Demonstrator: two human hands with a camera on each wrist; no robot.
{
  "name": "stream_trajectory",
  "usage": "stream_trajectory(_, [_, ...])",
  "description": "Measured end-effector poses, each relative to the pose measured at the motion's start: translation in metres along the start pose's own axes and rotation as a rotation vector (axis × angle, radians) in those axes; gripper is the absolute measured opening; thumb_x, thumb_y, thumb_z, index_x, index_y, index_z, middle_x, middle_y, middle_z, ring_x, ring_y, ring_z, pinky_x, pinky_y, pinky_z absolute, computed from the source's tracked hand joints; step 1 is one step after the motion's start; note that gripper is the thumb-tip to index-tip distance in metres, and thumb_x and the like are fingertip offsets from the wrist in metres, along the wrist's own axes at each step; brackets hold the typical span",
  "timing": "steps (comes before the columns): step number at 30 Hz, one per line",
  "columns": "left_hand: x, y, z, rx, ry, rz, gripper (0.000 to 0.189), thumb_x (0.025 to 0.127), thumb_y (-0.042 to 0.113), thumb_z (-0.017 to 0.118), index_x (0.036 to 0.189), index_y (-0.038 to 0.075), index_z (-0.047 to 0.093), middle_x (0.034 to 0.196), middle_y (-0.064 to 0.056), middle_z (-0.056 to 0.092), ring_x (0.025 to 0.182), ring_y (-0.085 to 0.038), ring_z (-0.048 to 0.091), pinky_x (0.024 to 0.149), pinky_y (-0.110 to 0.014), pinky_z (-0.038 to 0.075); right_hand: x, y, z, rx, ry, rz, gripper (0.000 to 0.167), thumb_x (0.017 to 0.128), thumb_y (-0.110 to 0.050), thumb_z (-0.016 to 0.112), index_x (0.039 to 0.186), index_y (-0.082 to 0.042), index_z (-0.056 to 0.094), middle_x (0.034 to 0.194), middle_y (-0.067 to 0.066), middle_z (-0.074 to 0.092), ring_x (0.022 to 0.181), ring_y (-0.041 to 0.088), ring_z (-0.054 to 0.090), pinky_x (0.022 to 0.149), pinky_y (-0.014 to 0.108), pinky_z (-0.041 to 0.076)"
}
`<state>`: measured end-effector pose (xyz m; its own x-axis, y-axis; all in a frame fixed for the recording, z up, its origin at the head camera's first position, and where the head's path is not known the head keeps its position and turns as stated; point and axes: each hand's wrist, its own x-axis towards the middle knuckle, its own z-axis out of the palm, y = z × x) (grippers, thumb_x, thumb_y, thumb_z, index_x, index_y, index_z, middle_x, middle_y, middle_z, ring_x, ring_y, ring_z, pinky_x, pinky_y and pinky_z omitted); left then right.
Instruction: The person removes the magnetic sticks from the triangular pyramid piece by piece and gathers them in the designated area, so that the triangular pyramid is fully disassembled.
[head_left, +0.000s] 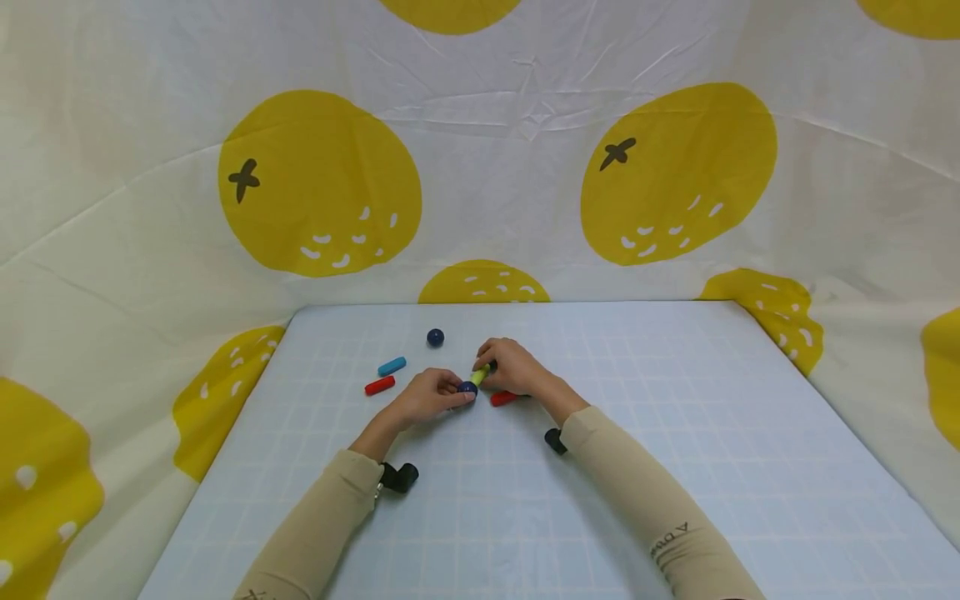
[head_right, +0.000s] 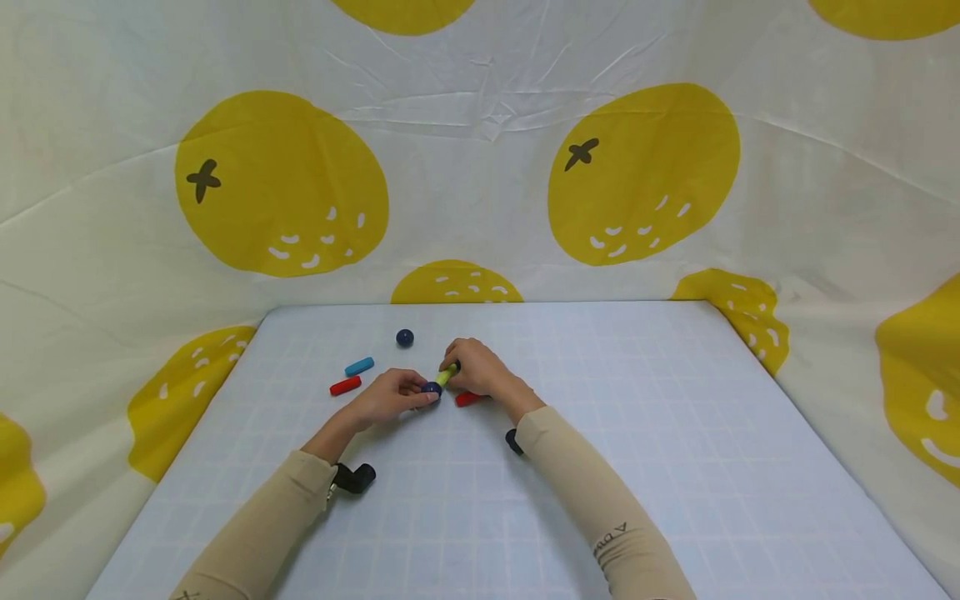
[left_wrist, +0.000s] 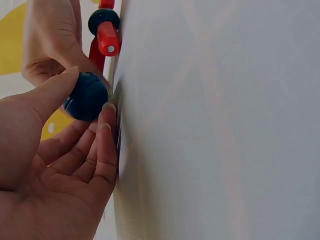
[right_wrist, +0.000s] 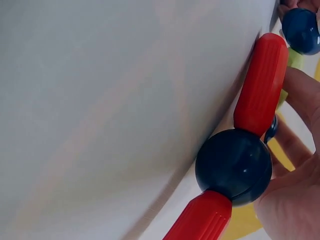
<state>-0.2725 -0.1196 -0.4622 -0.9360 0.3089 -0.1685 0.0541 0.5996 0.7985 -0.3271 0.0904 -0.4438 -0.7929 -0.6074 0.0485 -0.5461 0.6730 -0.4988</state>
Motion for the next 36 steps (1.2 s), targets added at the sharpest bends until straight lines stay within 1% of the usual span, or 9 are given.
stream_trajectory(5, [-0.004,0.003,0.001,0.032,0.001,0.014,0.034,0.091,0.035,0.079,0.108,0.007,0.072,0.094,-0.001,0.068,0.086,-0.017,0.06,0.083,-0.032,0.052,0.0,-0.001,0.002,0.026,0.009,-0.011,0.02,0.088,-0.008,0.08,0.108,-0.006,0.08,0.119,0.01,0.068,0.113,0.027,0.062,0.102,0.041,0.048])
stream_trajectory(9, [-0.004,0.002,0.002,0.048,0.005,0.011,0.035,0.091,0.036,0.079,0.111,0.007,0.071,0.096,-0.001,0.068,0.088,-0.018,0.06,0.084,-0.034,0.052,-0.001,-0.001,0.004,0.045,0.001,-0.014,0.02,0.088,-0.006,0.08,0.109,-0.005,0.079,0.117,0.01,0.069,0.111,0.025,0.062,0.1,0.039,0.05])
stream_trajectory(14, [-0.007,-0.001,0.004,0.059,0.008,0.009,0.037,0.092,0.037,0.078,0.115,0.009,0.071,0.099,-0.001,0.069,0.091,-0.018,0.06,0.087,-0.034,0.052,-0.001,0.0,0.005,0.048,-0.026,-0.007,0.023,0.089,-0.005,0.079,0.112,-0.005,0.078,0.122,0.011,0.067,0.116,0.027,0.06,0.104,0.041,0.047])
stream_trajectory(19, [-0.013,-0.003,0.002,0.089,0.014,0.017,0.039,0.091,0.037,0.079,0.117,0.009,0.071,0.1,-0.001,0.068,0.092,-0.018,0.06,0.088,-0.036,0.053,-0.002,0.001,0.004,0.044,-0.038,-0.009,0.024,0.09,-0.006,0.078,0.114,-0.005,0.077,0.126,0.012,0.066,0.12,0.029,0.059,0.107,0.043,0.045])
stream_trajectory(25, [-0.02,-0.005,-0.003,0.104,0.032,-0.004,0.039,0.09,0.036,0.08,0.119,0.011,0.07,0.102,0.0,0.068,0.094,-0.017,0.061,0.09,-0.036,0.054,-0.003,0.003,0.003,0.029,-0.059,-0.032,0.027,0.092,-0.006,0.075,0.119,-0.004,0.075,0.129,0.014,0.064,0.122,0.03,0.057,0.107,0.044,0.044])
stream_trajectory(30, [-0.026,-0.006,-0.01,0.098,0.047,0.0,0.038,0.091,0.035,0.08,0.12,0.012,0.07,0.103,0.0,0.068,0.095,-0.017,0.061,0.091,-0.037,0.054,-0.003,0.004,0.002,0.006,-0.087,-0.052,0.029,0.094,-0.005,0.072,0.123,-0.004,0.073,0.132,0.016,0.061,0.124,0.031,0.055,0.109,0.044,0.043])
stream_trajectory(33, [-0.028,-0.008,-0.017,0.084,0.064,0.022,0.039,0.091,0.035,0.079,0.12,0.011,0.07,0.103,0.0,0.069,0.094,-0.017,0.062,0.091,-0.037,0.054,-0.003,0.004,0.002,-0.002,-0.093,-0.049,0.03,0.095,-0.004,0.071,0.124,-0.005,0.073,0.134,0.016,0.06,0.125,0.031,0.054,0.11,0.044,0.042])
stream_trajectory(36, [-0.027,-0.01,-0.027,0.079,0.096,0.075,0.04,0.091,0.033,0.079,0.12,0.007,0.069,0.103,-0.002,0.07,0.095,-0.018,0.064,0.09,-0.037,0.055,-0.003,0.003,0.001,-0.007,-0.101,-0.046,0.031,0.095,-0.005,0.07,0.127,-0.005,0.072,0.136,0.016,0.059,0.127,0.031,0.052,0.111,0.044,0.041])
